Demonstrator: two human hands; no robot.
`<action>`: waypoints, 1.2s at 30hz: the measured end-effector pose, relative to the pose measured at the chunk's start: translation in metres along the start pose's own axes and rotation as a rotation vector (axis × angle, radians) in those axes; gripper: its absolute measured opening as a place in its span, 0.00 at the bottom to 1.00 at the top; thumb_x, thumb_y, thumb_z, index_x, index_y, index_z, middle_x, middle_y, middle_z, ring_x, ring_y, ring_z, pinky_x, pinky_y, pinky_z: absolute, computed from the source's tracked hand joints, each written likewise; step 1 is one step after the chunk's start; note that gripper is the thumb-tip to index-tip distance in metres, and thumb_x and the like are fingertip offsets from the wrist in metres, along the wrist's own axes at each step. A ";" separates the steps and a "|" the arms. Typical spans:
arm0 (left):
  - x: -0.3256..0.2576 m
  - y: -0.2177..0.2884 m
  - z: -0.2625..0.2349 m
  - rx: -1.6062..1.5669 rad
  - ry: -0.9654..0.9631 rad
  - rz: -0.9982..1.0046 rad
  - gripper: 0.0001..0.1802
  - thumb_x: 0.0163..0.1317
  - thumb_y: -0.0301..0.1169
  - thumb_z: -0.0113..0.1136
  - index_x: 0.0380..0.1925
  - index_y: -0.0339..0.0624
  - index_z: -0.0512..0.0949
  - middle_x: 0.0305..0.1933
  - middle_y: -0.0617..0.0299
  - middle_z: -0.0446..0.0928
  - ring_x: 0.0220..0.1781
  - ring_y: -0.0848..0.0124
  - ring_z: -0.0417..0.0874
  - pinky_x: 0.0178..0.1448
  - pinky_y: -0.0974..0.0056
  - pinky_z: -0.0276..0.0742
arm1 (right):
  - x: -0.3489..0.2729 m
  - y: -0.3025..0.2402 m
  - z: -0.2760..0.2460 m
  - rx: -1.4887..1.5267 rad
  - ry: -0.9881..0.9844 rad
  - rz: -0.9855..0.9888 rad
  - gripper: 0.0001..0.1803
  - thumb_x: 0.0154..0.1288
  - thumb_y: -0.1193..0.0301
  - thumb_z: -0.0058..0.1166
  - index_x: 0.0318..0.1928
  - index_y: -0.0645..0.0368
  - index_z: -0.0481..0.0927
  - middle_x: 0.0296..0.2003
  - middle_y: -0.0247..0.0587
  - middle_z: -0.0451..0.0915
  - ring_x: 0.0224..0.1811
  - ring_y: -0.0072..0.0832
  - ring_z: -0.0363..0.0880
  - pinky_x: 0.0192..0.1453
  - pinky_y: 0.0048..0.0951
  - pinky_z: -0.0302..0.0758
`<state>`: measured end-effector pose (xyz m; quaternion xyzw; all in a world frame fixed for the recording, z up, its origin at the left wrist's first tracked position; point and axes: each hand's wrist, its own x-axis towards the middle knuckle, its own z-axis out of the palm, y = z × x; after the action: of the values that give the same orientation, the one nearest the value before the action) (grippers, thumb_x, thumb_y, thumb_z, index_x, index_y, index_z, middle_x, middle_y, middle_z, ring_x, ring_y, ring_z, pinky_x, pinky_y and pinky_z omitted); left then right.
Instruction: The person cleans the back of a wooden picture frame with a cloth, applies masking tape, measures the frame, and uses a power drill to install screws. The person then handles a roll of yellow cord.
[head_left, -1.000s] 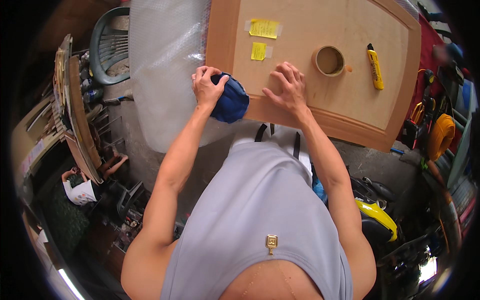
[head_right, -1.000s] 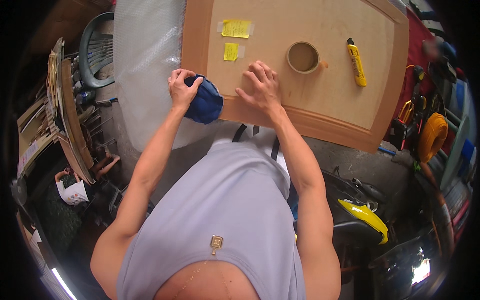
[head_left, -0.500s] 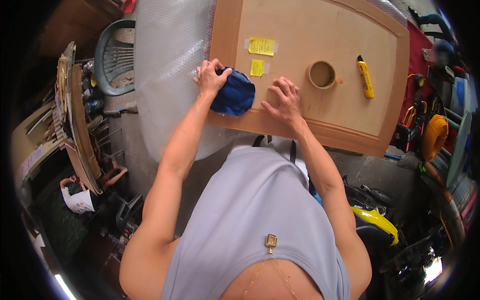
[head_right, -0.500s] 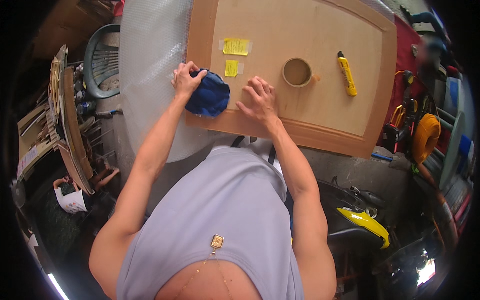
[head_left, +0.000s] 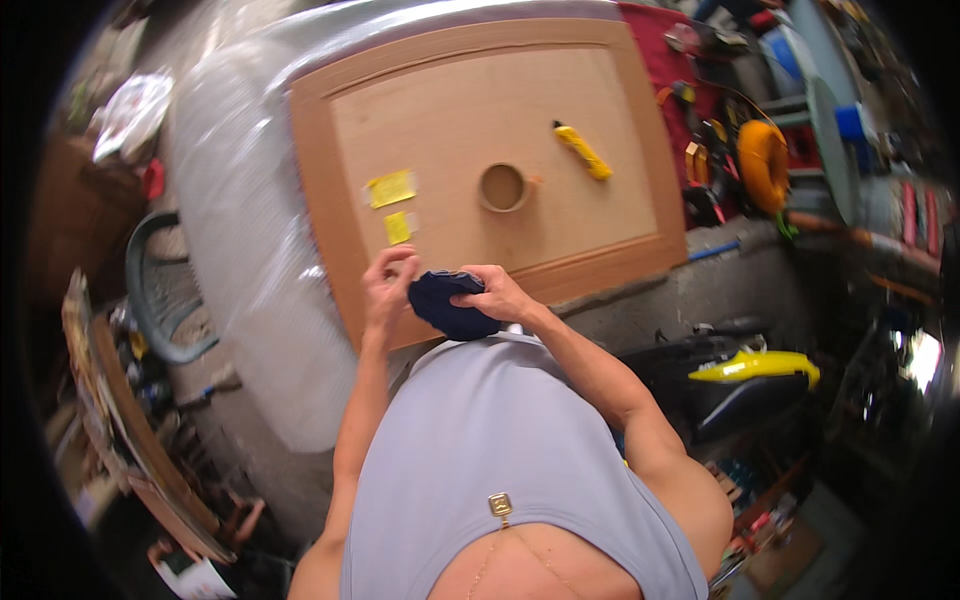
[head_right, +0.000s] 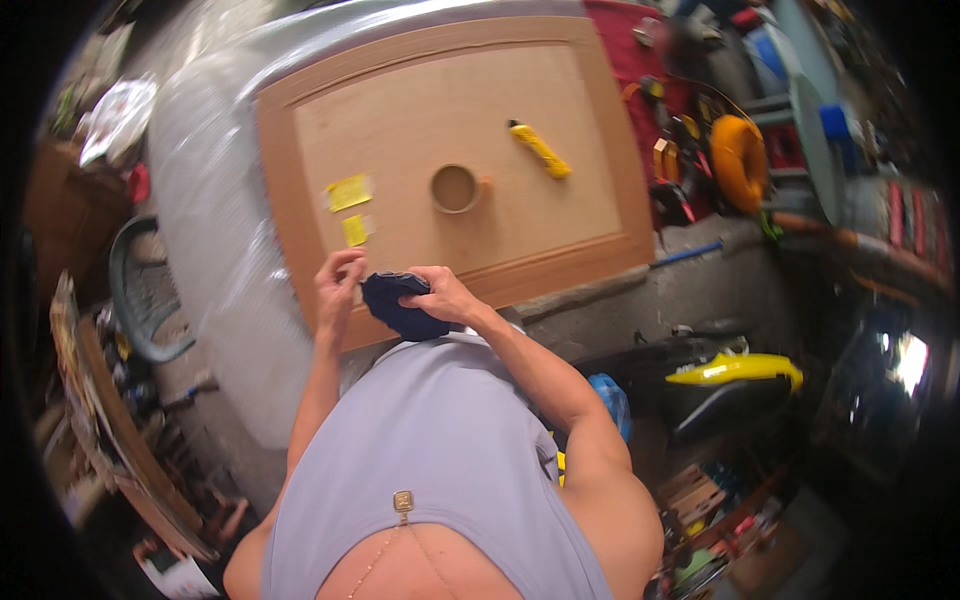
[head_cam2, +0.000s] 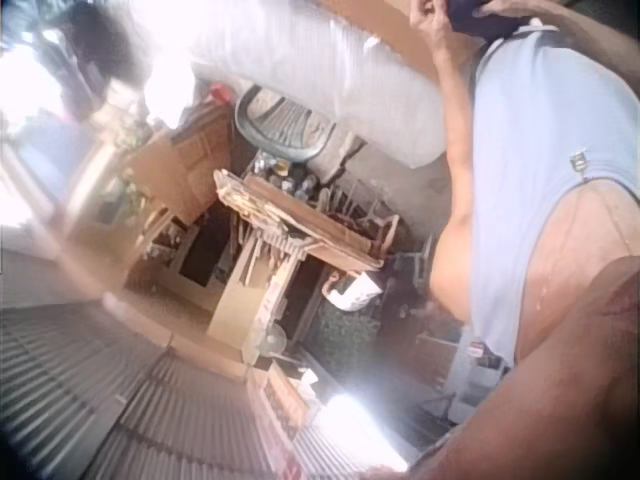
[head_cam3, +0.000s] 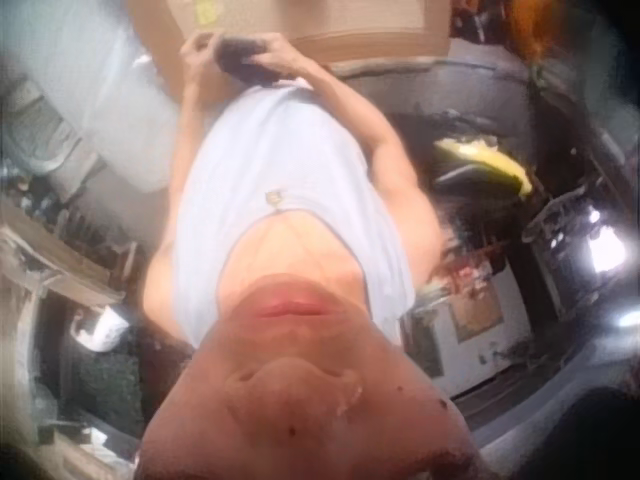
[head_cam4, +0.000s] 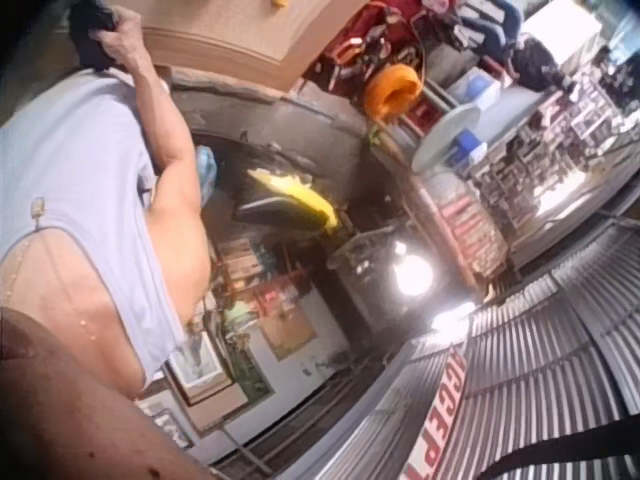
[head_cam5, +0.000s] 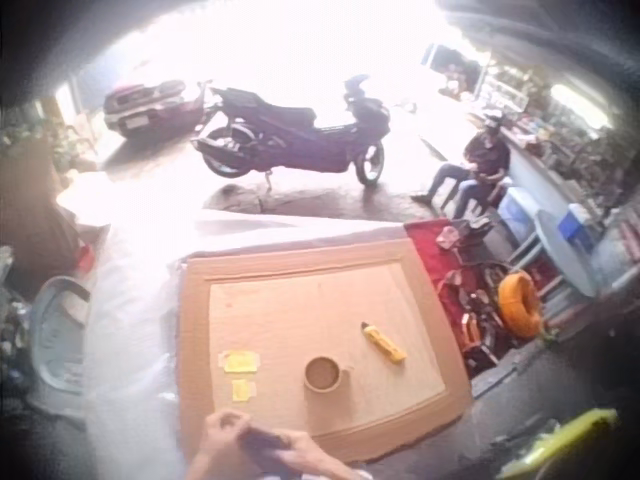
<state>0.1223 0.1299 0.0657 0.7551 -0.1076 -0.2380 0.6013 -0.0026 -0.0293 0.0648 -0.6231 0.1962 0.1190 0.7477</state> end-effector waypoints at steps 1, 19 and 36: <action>-0.001 0.004 0.004 -0.002 -0.033 -0.037 0.08 0.61 0.32 0.63 0.34 0.39 0.80 0.30 0.68 0.80 0.28 0.81 0.73 0.33 0.72 0.69 | -0.010 0.001 -0.022 0.045 0.010 0.005 0.16 0.54 0.75 0.64 0.44 0.63 0.81 0.35 0.36 0.83 0.37 0.20 0.78 0.46 0.26 0.76; -0.107 -0.044 0.205 0.600 -0.674 -0.700 0.22 0.52 0.24 0.45 0.46 0.35 0.80 0.49 0.43 0.79 0.54 0.48 0.78 0.57 0.53 0.74 | -0.052 -0.020 -0.453 0.310 1.382 -0.044 0.35 0.56 0.64 0.65 0.61 0.63 0.66 0.54 0.45 0.72 0.56 0.40 0.71 0.61 0.39 0.66; -0.128 -0.122 0.208 0.490 -0.740 -0.395 0.18 0.45 0.28 0.52 0.38 0.36 0.81 0.36 0.47 0.83 0.36 0.57 0.82 0.40 0.55 0.77 | 0.205 -0.038 -0.360 -1.186 0.453 -0.401 0.37 0.57 0.50 0.58 0.62 0.58 0.68 0.64 0.59 0.63 0.65 0.54 0.62 0.67 0.52 0.61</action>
<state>-0.1048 0.0400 -0.0561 0.7453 -0.2217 -0.5676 0.2704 0.1445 -0.4030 -0.0453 -0.9629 0.1302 -0.0686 0.2261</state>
